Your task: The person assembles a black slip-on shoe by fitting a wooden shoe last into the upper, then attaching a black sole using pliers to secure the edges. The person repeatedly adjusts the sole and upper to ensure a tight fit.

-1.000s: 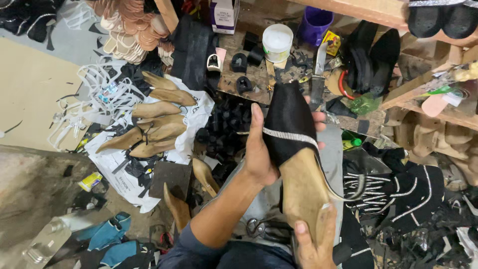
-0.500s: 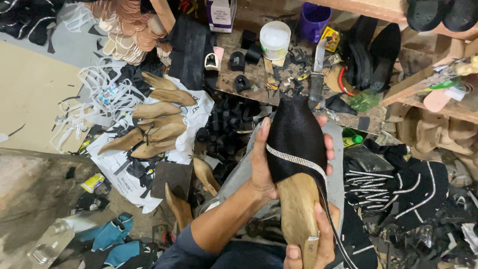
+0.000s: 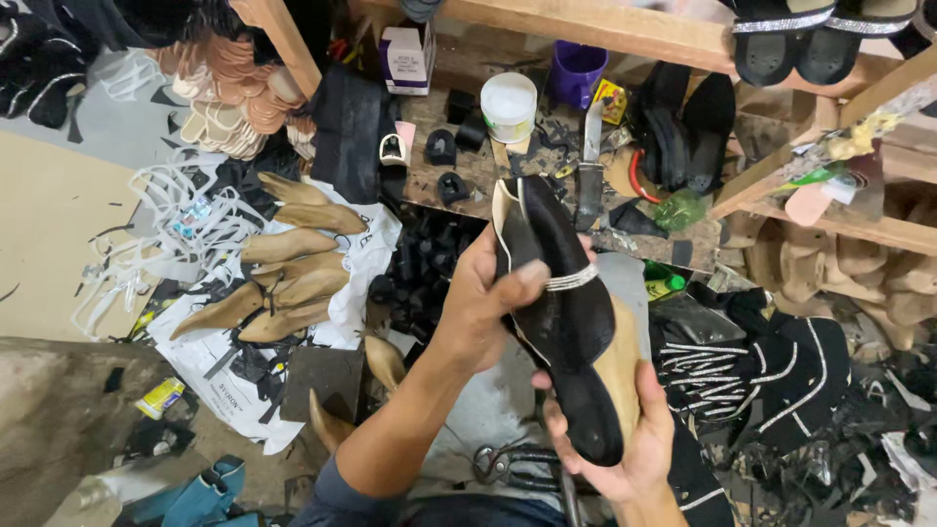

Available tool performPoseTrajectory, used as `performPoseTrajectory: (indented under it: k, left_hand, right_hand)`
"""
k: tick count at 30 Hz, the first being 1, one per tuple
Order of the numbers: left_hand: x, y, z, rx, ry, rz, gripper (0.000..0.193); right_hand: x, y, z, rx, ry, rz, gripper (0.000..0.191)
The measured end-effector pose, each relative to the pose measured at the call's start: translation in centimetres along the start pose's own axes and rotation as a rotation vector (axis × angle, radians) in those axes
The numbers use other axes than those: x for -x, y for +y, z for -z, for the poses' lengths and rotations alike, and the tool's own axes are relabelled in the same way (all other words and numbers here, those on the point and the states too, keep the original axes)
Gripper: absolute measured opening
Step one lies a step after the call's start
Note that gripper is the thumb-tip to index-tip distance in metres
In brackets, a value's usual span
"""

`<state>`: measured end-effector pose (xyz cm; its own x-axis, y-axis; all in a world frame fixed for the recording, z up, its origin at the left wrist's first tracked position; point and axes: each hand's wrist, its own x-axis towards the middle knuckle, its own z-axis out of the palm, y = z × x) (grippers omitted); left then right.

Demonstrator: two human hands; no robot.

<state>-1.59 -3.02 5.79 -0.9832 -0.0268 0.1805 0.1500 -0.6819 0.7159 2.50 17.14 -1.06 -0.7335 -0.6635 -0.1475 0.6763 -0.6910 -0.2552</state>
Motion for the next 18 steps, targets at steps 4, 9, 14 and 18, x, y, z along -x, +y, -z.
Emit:
performPoseTrajectory:
  k: [4,9,14,18]
  left_hand:
    - [0.9,-0.2,-1.4,-0.140,0.090,-0.009,0.047]
    - [2.1,-1.0,-2.1,-0.238,0.096,-0.013,0.042]
    - [2.2,-1.5,-2.1,-0.235,0.097,-0.008,0.042]
    - [2.0,-1.9,-1.5,-0.279,0.111,0.006,0.042]
  right_hand:
    - [-1.3,1.8,2.9,-0.308,-0.070,-0.180,0.067]
    - [-1.0,3.1,6.5,-0.406,-0.251,-0.384,0.061]
    - [-0.5,3.1,7.3,-0.454,-0.034,-0.279,0.052]
    - [-0.5,3.7,5.5,-0.436,-0.094,-0.231,0.057]
